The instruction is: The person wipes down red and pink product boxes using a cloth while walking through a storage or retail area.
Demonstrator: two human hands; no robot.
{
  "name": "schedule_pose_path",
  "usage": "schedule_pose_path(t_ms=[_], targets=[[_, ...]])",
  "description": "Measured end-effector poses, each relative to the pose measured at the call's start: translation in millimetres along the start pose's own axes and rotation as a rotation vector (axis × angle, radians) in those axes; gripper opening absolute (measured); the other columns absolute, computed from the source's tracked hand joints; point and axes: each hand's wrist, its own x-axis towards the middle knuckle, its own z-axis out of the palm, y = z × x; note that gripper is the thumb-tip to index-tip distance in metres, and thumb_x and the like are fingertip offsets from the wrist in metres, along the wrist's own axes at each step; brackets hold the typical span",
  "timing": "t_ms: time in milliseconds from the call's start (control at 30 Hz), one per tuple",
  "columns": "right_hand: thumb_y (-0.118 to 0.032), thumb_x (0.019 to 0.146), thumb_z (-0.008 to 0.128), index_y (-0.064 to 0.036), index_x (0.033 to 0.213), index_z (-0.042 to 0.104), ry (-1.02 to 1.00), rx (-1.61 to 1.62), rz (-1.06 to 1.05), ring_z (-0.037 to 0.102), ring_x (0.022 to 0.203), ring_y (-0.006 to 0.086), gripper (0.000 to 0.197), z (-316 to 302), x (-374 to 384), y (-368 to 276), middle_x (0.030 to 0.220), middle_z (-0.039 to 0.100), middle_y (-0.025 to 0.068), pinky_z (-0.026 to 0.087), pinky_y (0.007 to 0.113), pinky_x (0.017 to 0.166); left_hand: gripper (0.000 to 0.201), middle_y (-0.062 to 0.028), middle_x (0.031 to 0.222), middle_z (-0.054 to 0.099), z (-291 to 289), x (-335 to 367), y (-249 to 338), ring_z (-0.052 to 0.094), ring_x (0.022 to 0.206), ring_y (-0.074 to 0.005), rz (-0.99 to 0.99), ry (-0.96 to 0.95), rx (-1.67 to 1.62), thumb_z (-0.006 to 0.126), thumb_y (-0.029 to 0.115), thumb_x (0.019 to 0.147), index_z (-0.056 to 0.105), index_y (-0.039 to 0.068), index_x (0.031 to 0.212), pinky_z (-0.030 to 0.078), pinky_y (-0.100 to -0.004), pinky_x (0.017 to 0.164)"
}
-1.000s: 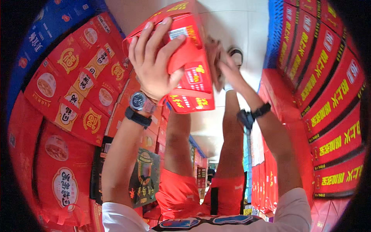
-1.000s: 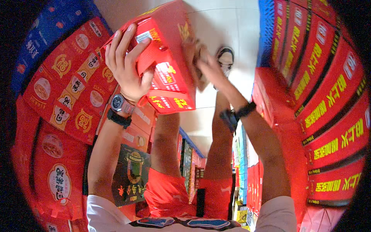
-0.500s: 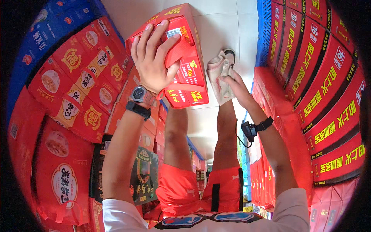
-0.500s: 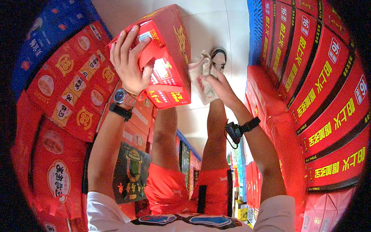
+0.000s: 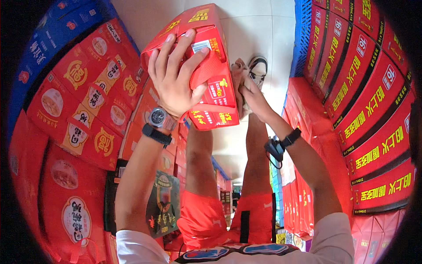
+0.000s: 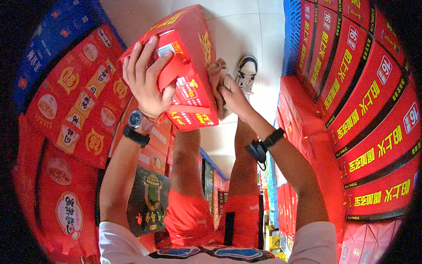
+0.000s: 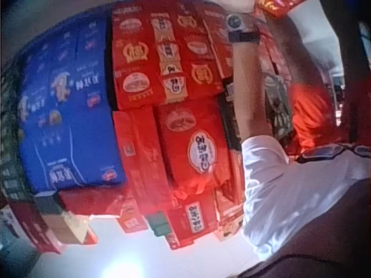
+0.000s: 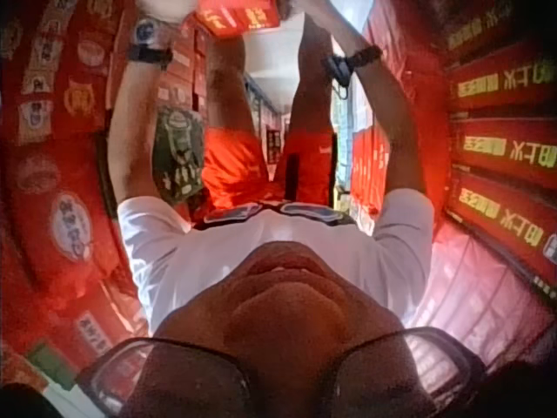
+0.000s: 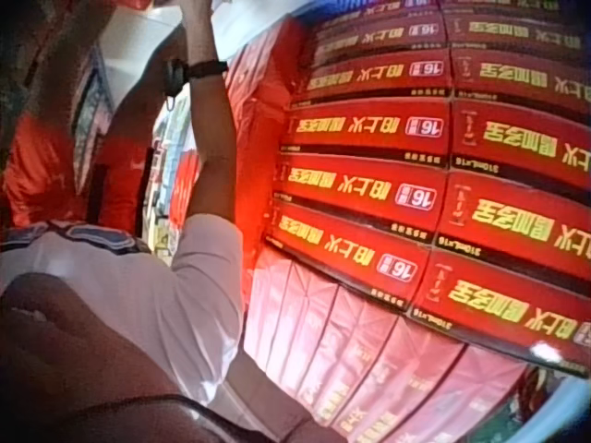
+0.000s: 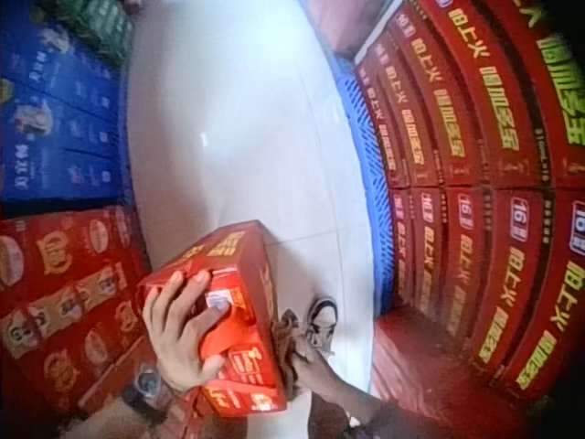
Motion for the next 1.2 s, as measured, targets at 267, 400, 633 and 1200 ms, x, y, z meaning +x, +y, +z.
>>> schedule_pose_path(t_ms=[267,400,633,1200], targets=[[-0.049,0.117,0.048,-0.0013,0.163,0.047,-0.260,-0.070,0.437,0.060,0.141,0.0313,0.067,-58,222,73,0.148,0.066,0.0200,0.048,0.041,0.117,0.062,-0.0059,0.161,0.064,10,6,6,0.049,0.155,-0.0325,-0.026,-0.045,0.003,0.042,0.071,0.110,0.079,0.028,0.134,0.019,-0.0503,0.132],[-0.065,0.112,0.048,-0.0038,0.156,0.057,0.007,-0.313,0.136,0.074,0.111,0.0302,0.076,-81,265,102,0.127,0.077,0.0189,0.059,0.043,0.092,0.066,-0.0065,0.161,0.064,23,10,10,0.049,0.156,-0.0325,-0.022,0.013,-0.022,0.037,0.073,0.111,0.079,0.028,0.134,0.016,-0.0497,0.133],[-0.055,0.119,0.040,-0.0012,0.156,0.053,-0.224,0.120,0.423,0.073,0.105,0.0233,0.066,-40,116,59,0.125,0.076,0.0146,0.062,0.043,0.082,0.053,-0.0132,0.166,0.058,5,13,5,0.046,0.157,-0.0384,0.064,0.026,0.010,0.067,0.038,0.090,0.072,0.017,0.138,0.024,-0.0556,0.131],[-0.034,0.113,0.066,-0.0047,0.156,0.059,-0.080,-0.106,0.128,0.066,0.117,0.0084,0.052,-47,-117,-125,0.132,0.071,-0.0002,0.054,0.030,0.102,0.061,-0.0031,0.172,0.051,-29,12,26,0.043,0.160,-0.0310,-0.038,0.006,-0.111,0.076,0.027,0.081,0.070,0.020,0.142,0.026,-0.0540,0.133]])
